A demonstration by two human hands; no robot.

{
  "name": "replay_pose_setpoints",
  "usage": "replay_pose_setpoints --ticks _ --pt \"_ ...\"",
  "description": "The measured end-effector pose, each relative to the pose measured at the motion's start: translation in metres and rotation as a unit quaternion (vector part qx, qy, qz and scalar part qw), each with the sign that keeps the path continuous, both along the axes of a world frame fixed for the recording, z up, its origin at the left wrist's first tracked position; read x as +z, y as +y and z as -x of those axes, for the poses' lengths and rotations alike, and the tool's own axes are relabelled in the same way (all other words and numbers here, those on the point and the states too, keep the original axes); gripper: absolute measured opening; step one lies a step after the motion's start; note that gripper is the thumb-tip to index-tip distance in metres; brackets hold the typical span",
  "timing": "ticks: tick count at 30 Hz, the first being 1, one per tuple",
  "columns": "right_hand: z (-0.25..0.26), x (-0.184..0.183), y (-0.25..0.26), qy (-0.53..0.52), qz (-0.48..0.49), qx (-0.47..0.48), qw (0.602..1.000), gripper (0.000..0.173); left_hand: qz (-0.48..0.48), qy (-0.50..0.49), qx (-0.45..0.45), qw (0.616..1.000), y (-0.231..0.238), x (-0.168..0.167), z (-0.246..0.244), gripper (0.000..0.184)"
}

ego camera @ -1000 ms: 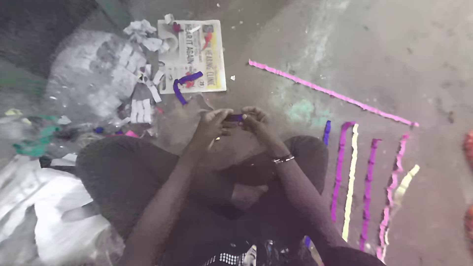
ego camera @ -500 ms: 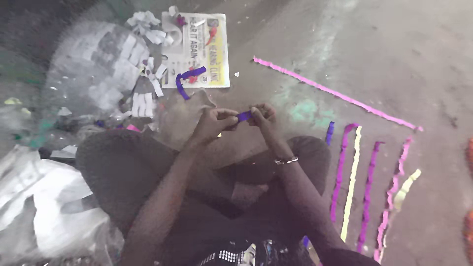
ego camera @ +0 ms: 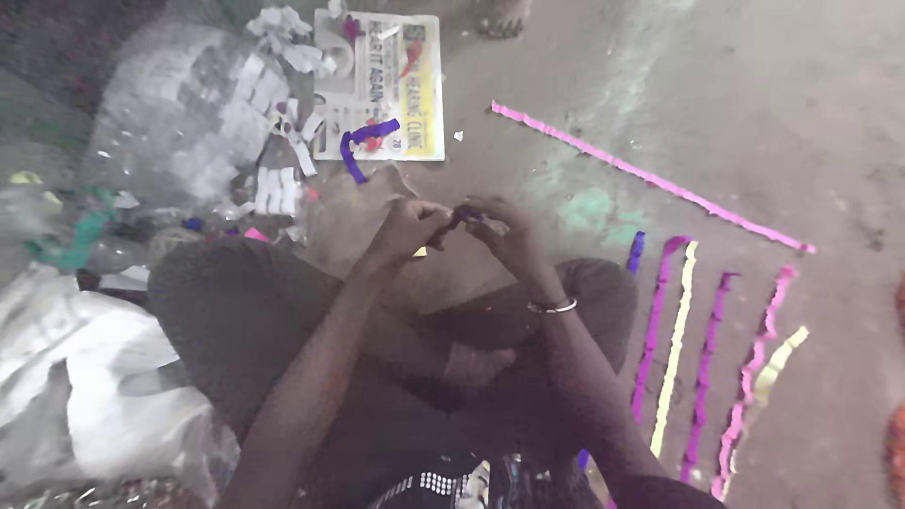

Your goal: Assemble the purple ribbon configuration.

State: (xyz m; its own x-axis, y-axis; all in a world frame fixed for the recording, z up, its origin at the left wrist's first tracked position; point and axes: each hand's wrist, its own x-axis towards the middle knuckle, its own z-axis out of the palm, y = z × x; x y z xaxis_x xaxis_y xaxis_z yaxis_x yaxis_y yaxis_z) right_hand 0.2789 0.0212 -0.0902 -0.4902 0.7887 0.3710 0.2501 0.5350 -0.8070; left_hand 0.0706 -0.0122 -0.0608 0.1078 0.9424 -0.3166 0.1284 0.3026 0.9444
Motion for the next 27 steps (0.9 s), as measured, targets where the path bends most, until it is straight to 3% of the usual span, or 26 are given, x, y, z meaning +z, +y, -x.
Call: replay_pose_setpoints --ticks 6,11,14,17,23,27 --pt "0.003 -0.006 -0.002 -0.018 -0.029 -0.004 0.999 0.022 0.014 -0.036 0.018 0.999 -0.001 -0.004 0.002 0.021" --pt "0.006 -0.002 -0.004 -0.027 0.096 -0.048 0.994 0.029 0.049 -0.102 0.018 0.993 0.0 -0.002 0.003 0.023" --pt "0.006 -0.007 -0.001 -0.02 0.121 -0.033 0.992 0.025 0.053 -0.046 0.012 0.997 0.0 0.0 -0.001 0.026" --pt "0.005 -0.004 -0.003 -0.033 0.096 -0.031 0.994 0.025 0.079 0.026 -0.044 0.996 0.001 -0.001 -0.003 0.043" --pt "0.014 0.001 -0.008 -0.075 0.074 -0.087 0.991 0.025 -0.022 0.078 -0.081 0.993 0.001 -0.018 -0.004 0.027" --pt "0.017 0.002 -0.011 -0.089 0.045 -0.075 0.992 0.024 -0.085 0.101 -0.033 0.991 0.001 -0.02 -0.01 0.025"
